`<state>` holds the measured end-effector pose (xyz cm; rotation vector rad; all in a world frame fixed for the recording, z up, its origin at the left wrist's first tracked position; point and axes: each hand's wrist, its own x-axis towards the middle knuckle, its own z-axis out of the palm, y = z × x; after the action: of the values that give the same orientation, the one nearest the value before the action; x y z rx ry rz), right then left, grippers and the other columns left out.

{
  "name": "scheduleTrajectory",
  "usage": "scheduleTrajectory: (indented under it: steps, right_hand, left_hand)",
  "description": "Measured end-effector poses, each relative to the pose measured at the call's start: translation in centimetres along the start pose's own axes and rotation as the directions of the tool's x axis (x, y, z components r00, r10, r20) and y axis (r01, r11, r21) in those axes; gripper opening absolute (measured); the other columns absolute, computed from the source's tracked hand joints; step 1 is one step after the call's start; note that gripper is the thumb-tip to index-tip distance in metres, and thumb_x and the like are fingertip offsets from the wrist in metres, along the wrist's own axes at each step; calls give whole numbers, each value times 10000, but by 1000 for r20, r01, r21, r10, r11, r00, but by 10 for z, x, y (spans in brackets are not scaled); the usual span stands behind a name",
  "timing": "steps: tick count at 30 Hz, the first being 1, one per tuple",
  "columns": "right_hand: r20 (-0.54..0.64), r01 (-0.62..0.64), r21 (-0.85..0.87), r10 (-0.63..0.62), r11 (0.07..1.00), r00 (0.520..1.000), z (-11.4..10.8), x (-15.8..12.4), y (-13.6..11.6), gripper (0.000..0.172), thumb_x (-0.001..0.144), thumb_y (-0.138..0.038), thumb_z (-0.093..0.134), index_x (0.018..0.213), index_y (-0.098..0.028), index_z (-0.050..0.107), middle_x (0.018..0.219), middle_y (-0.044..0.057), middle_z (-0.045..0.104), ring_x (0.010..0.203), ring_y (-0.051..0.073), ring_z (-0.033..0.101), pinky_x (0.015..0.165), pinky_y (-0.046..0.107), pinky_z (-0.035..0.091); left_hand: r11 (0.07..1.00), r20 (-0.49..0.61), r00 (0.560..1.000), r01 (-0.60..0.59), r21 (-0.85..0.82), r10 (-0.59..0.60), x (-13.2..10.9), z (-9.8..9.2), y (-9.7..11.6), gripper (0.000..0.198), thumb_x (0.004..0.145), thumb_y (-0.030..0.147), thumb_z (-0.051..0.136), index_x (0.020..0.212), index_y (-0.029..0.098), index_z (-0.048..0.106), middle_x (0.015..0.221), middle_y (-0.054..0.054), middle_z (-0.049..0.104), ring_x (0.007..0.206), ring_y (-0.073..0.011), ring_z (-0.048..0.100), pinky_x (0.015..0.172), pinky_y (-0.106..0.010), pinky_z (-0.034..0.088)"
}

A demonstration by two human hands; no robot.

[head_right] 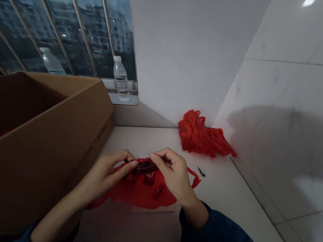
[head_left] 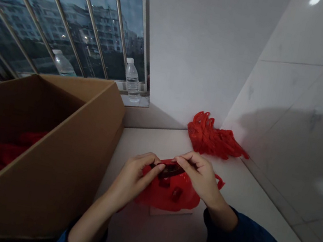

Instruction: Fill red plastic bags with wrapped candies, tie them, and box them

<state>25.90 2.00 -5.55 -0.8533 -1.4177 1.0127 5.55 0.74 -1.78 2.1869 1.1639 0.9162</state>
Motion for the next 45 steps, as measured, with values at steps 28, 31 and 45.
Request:
scheduleTrajectory:
  steps: [28, 31, 45]
  right_hand:
    - [20, 25, -21, -24, 999, 1000, 5, -7, -5, 220, 894, -426, 664, 860, -220, 735, 849, 32, 744, 765, 165, 676, 671, 280, 547]
    - [-18, 40, -33, -40, 999, 999, 8, -8, -5, 236, 904, -432, 649, 850, -212, 718, 806, 29, 735, 737, 165, 672, 655, 277, 541]
    - [295, 115, -686, 131, 719, 946, 2, -8, 33, 222, 910, -186, 547, 729, -204, 676, 728, 79, 707, 718, 230, 650, 671, 345, 432]
  left_hand:
    - [929, 6, 961, -268, 256, 275, -2, -8, 2, 161, 995, 236, 511, 857, 186, 579, 811, 9, 627, 797, -142, 558, 816, -307, 346]
    - [929, 17, 962, -269, 254, 273, -2, -8, 3, 173, 999, 242, 499, 860, 186, 586, 812, 6, 633, 801, -144, 564, 814, -310, 349]
    - [927, -11, 997, -68, 369, 77, -1, -21, -6, 266, 988, 390, 483, 1061, 230, 682, 1046, -42, 710, 977, -213, 646, 887, -357, 437]
